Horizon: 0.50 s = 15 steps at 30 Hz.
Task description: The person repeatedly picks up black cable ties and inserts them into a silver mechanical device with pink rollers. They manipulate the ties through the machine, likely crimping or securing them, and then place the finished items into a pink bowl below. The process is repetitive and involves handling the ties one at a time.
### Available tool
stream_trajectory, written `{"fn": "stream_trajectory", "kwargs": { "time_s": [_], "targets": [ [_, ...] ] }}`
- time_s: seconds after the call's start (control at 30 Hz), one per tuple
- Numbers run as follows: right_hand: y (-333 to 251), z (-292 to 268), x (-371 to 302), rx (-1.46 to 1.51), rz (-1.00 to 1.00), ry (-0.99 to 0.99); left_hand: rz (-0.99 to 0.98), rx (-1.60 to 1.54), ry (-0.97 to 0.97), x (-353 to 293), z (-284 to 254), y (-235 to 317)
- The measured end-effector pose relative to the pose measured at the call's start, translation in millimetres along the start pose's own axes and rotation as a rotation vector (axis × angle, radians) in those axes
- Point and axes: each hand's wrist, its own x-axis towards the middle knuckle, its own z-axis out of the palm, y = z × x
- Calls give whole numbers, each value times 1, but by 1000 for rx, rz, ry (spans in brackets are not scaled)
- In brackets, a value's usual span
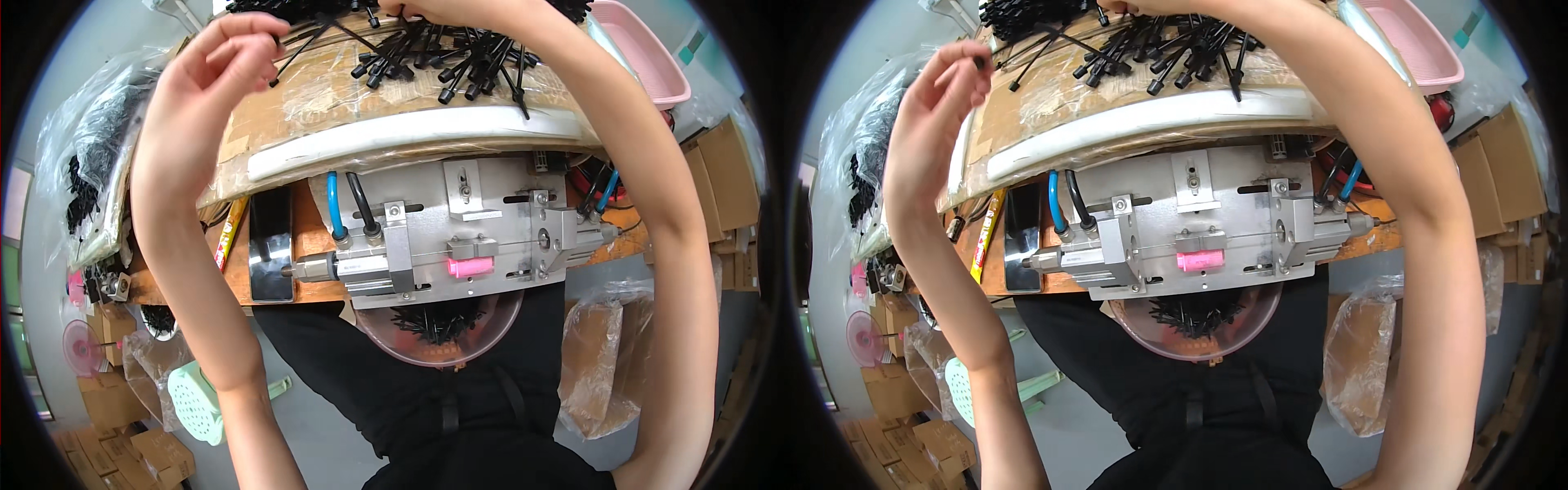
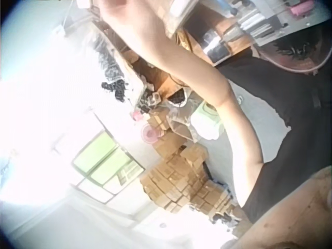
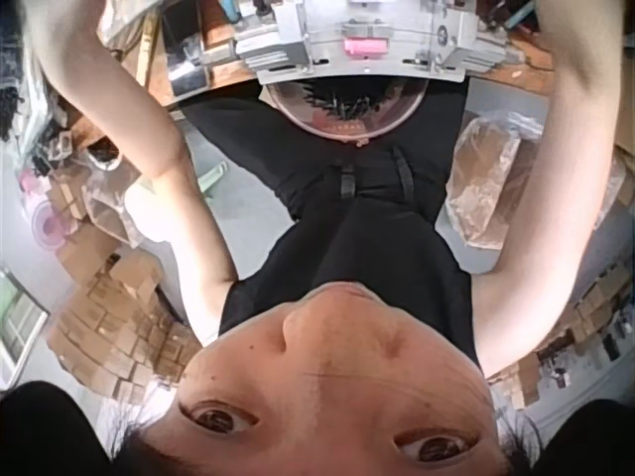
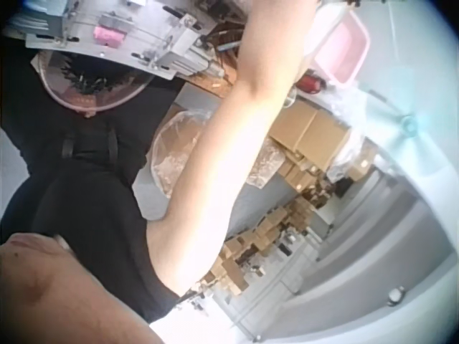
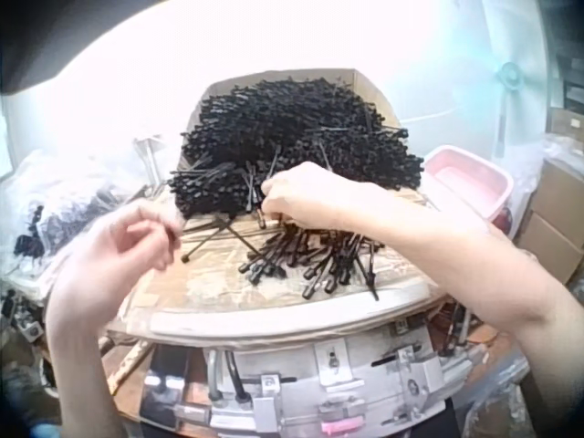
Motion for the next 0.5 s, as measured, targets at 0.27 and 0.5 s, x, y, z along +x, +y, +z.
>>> {"fn": "stream_trajectory", "kwargs": {
  "time_s": [0.27, 0.5],
  "targets": [
    [-59, -46, -13, 689, 686, 363, 58, 399, 214, -135, 133, 22],
    [-54, -71, -86, 1207, 804, 622, 172, 490, 126, -150, 181, 22]
  ]
}}
